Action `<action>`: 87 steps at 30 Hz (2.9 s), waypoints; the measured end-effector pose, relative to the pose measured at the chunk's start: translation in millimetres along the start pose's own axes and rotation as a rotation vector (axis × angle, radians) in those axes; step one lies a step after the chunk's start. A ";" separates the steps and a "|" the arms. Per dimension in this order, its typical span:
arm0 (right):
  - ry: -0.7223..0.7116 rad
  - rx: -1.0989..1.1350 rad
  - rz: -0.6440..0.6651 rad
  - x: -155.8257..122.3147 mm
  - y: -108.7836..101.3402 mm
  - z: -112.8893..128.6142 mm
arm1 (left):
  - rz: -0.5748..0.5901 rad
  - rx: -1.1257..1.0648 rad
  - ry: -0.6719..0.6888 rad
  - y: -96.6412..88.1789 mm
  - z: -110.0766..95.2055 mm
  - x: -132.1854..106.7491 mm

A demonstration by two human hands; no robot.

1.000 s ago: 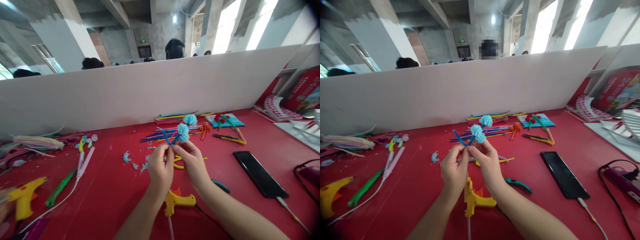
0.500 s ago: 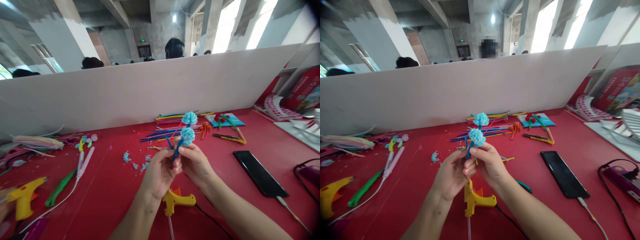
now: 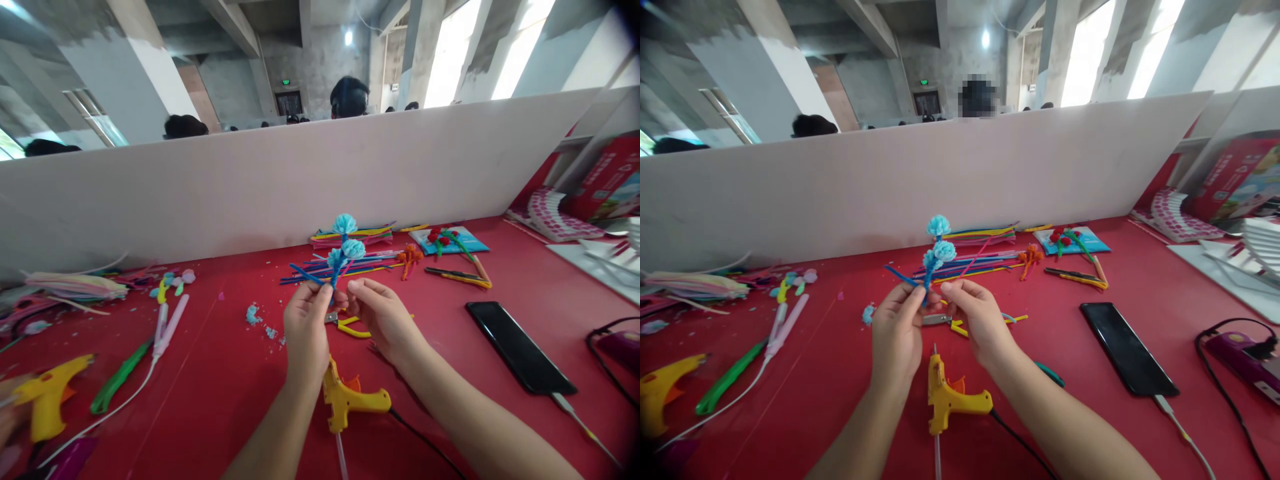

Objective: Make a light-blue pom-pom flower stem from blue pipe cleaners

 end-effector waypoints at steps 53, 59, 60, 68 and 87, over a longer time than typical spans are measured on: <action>-0.196 -0.159 0.052 -8.2 4.1 40.9 | 0.208 -0.060 -0.219 24.7 11.1 -14.1; 0.000 0.079 0.185 -8.9 12.2 13.1 | 0.266 -0.429 -0.639 41.4 32.4 -32.6; 0.026 0.104 0.177 -8.8 10.7 8.9 | 0.282 -0.465 -0.687 45.4 34.2 -37.0; 0.040 -0.033 0.010 -0.1 -4.0 -3.1 | 0.041 -0.131 -0.167 11.0 14.5 -6.9; -0.194 -0.260 -0.124 -17.9 -9.1 28.7 | -0.059 0.530 0.569 5.5 -41.6 -31.5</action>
Point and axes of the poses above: each hand's wrist, its own x-axis towards the middle knuckle, its own y-axis out of the palm, z = x × y, the point moved 10 cm from there along x, towards the middle knuckle, and after that the axes turned 5 degrees about -y, right-handed, at the moved point
